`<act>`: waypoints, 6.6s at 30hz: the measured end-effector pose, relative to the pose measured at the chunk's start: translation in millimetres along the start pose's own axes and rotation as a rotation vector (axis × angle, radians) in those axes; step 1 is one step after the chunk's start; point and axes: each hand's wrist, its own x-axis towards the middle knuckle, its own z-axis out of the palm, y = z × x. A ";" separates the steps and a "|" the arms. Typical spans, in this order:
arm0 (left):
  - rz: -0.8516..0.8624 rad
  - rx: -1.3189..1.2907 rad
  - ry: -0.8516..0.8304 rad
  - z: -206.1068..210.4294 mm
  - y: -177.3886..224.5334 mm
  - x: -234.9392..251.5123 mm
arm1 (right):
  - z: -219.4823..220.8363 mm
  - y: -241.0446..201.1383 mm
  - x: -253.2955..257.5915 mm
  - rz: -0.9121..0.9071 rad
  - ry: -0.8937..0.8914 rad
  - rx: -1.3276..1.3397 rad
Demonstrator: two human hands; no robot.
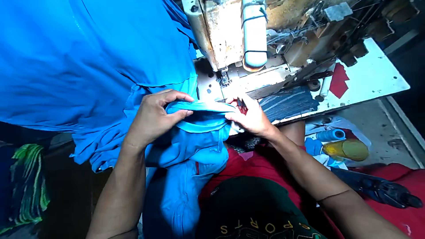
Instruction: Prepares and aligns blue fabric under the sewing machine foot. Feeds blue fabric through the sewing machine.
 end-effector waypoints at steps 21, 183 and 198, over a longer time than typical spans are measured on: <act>0.045 0.134 0.181 44.8 5.1 30.2 | 5.3 7.5 -6.1 -0.102 0.013 -0.107; 0.379 0.430 -0.017 62.4 -7.9 47.7 | 0.8 -8.7 5.8 -0.091 0.238 -0.256; 0.535 -0.012 -0.051 -14.7 34.5 12.3 | -18.1 -30.1 18.2 -0.262 -0.118 -0.252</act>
